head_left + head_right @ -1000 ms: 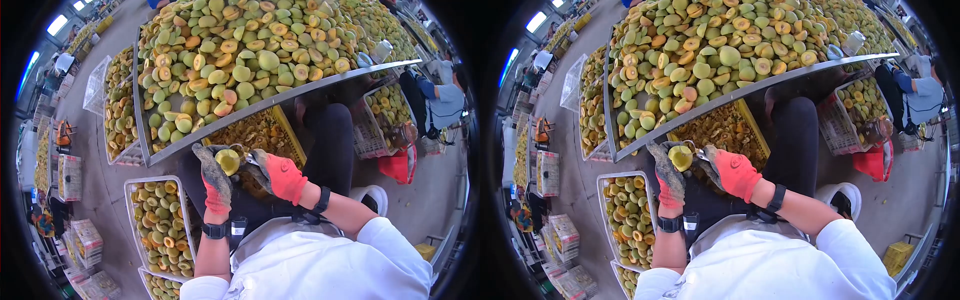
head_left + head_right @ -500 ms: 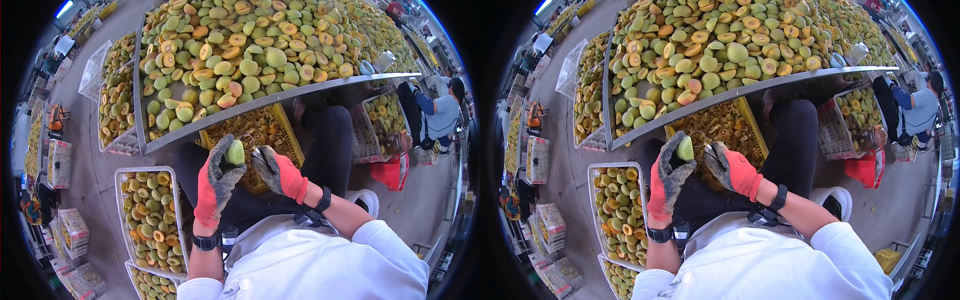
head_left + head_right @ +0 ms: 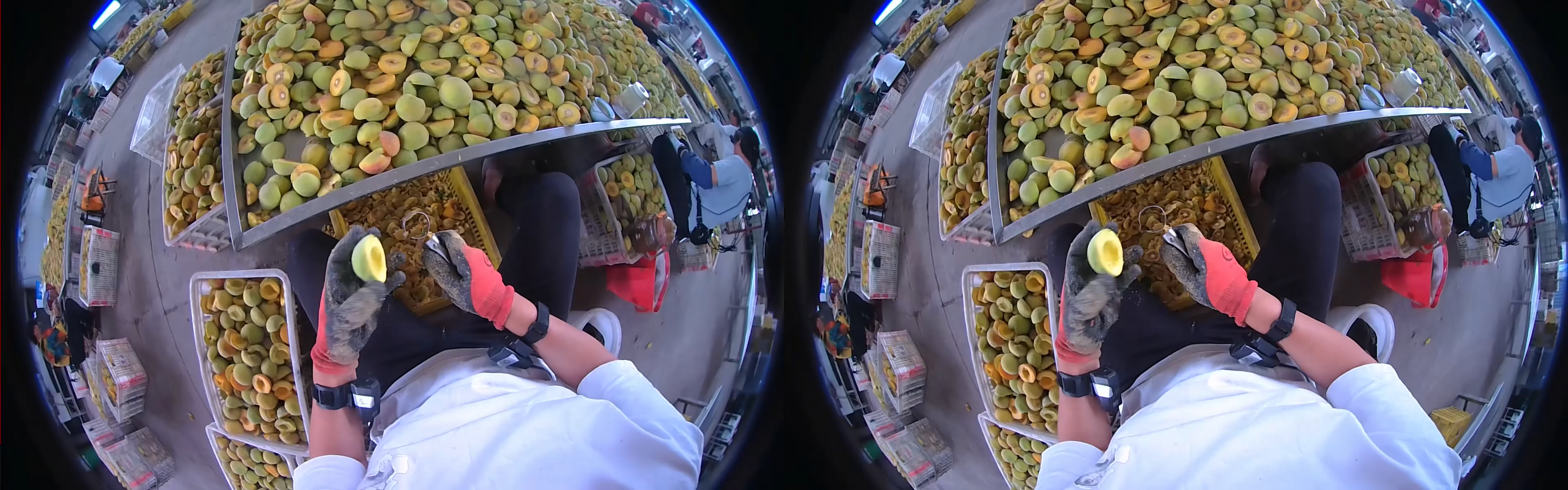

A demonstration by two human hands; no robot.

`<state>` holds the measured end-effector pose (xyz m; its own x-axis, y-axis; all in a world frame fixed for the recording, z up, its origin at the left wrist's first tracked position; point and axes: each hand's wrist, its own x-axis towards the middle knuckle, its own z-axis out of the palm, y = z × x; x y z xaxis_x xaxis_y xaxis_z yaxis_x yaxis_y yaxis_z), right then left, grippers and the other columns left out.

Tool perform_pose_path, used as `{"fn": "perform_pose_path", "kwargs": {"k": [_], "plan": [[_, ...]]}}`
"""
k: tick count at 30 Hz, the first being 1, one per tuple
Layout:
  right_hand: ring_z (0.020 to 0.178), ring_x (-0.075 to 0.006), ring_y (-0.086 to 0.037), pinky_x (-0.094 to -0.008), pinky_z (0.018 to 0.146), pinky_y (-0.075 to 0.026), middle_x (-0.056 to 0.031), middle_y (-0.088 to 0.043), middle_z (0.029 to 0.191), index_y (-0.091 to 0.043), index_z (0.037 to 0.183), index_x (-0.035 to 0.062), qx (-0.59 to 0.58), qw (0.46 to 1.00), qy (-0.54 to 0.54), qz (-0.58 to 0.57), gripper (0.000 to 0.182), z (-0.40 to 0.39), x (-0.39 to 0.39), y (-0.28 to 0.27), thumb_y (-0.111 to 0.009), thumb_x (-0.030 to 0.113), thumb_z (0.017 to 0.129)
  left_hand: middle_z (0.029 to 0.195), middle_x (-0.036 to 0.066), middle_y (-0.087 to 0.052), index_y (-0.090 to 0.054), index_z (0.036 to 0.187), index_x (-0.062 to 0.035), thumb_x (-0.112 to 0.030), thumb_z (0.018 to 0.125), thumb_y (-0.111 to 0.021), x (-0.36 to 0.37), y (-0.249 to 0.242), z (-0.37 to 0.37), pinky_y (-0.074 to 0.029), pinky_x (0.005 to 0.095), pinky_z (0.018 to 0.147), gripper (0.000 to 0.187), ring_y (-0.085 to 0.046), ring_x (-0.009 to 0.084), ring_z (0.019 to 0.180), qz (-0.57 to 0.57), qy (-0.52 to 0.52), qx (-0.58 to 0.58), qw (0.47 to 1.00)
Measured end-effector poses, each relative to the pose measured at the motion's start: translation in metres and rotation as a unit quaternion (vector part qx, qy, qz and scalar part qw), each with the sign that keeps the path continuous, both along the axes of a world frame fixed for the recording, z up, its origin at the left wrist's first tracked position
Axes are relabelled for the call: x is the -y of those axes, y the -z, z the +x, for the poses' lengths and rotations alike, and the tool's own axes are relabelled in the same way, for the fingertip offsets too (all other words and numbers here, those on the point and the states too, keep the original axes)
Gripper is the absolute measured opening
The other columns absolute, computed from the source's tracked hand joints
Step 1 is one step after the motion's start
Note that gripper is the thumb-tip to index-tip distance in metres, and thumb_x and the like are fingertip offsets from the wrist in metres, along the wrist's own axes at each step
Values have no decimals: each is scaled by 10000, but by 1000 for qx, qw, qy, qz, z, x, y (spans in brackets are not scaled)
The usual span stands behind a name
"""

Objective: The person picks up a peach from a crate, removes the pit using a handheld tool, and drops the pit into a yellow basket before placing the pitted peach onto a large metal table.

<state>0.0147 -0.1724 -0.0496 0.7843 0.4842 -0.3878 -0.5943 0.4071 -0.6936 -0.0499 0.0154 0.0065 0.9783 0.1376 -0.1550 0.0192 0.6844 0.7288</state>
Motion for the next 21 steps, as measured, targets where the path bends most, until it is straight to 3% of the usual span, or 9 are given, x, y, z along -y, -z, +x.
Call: {"fn": "perform_pose_path", "kwargs": {"k": [2, 3, 4, 5, 7, 11, 14, 18, 21], "plan": [[1048, -160, -560, -261, 909, -450, -61, -568, 1139, -503, 1214, 70, -75, 992, 31, 100, 333, -1, -1, -13, -432, 250, 944, 1256, 115, -494, -372, 1310, -107, -248, 865, -631, 2, 3, -4, -530, 358, 789, 534, -592, 271, 949, -38, -10, 10, 999], [1014, -171, -576, -256, 871, -466, -65, -571, 1120, -509, 1188, 63, 111, 987, -28, -116, 302, -1, -1, -25, -465, 223, 936, 1197, 118, -529, -400, 1270, -99, -350, 889, -564, -2, 5, -6, -527, 334, 693, 485, -598, 264, 864, -69, -10, -8, 998], [980, -181, -592, -251, 833, -482, -68, -574, 1101, -516, 1162, 56, 289, 898, -85, -323, 273, -1, -2, -35, -498, 197, 928, 1139, 121, -563, -428, 1230, -90, -452, 913, -496, -4, 5, -7, -524, 309, 598, 486, -604, 258, 778, -99, -11, -26, 995], [980, -181, -592, -251, 833, -482, -68, -574, 1101, -516, 1162, 56, 288, 899, -84, -320, 273, -2, -4, -41, -498, 197, 928, 980, 113, -608, -466, 1172, -95, -558, 919, -386, 2, -11, -5, -448, 270, 452, 533, -580, 206, 631, -1, -50, -72, 996], [890, -162, -609, -234, 755, -498, -74, -590, 1032, -532, 1078, 38, 469, 819, -47, -327, 198, -5, -9, -52, -554, 131, 905, 902, 103, -610, -493, 1139, -72, -545, 932, -364, 14, -16, 1, -415, 238, 424, 533, -560, 169, 577, -1, -107, -113, 988], [763, -175, -613, -279, 662, -489, -89, -619, 844, -549, 985, 17, 511, 764, -99, -380, 140, -7, -18, -73, -553, 136, 910, 747, 54, -605, -543, 1082, -66, -558, 944, -306, 19, -22, 0, -370, 198, 397, 564, -532, 106, 513, 136, -121, -180, 967], [749, -259, -616, -307, 629, -478, -123, -618, 844, -553, 966, 16, 461, 852, -76, -237, 196, -9, -22, -69, -551, 203, 911, 837, 41, -629, -490, 1174, -101, -571, 940, -284, 12, -1, -3, -379, 181, 406, 565, -554, 111, 536, 148, -26, -201, 968], [760, -311, -606, -357, 602, -472, -142, -602, 862, -522, 988, 27, 562, 702, -141, -414, 193, -5, -11, -48, -536, 186, 881, 828, 27, -627, -479, 1194, -110, -553, 942, -314, 19, -1, -5, -383, 175, 415, 536, -563, 101, 555, 168, -41, -183, 968], [730, -317, -595, -387, 594, -467, -141, -586, 819, -499, 1001, 32, 532, 702, -174, -441, 197, -2, -8, -43, -556, 135, 843, 839, 26, -622, -482, 1183, -110, -532, 944, -343, 24, 4, -5, -382, 176, 415, 504, -560, 101, 551, 167, -66, -203, 963]]}}
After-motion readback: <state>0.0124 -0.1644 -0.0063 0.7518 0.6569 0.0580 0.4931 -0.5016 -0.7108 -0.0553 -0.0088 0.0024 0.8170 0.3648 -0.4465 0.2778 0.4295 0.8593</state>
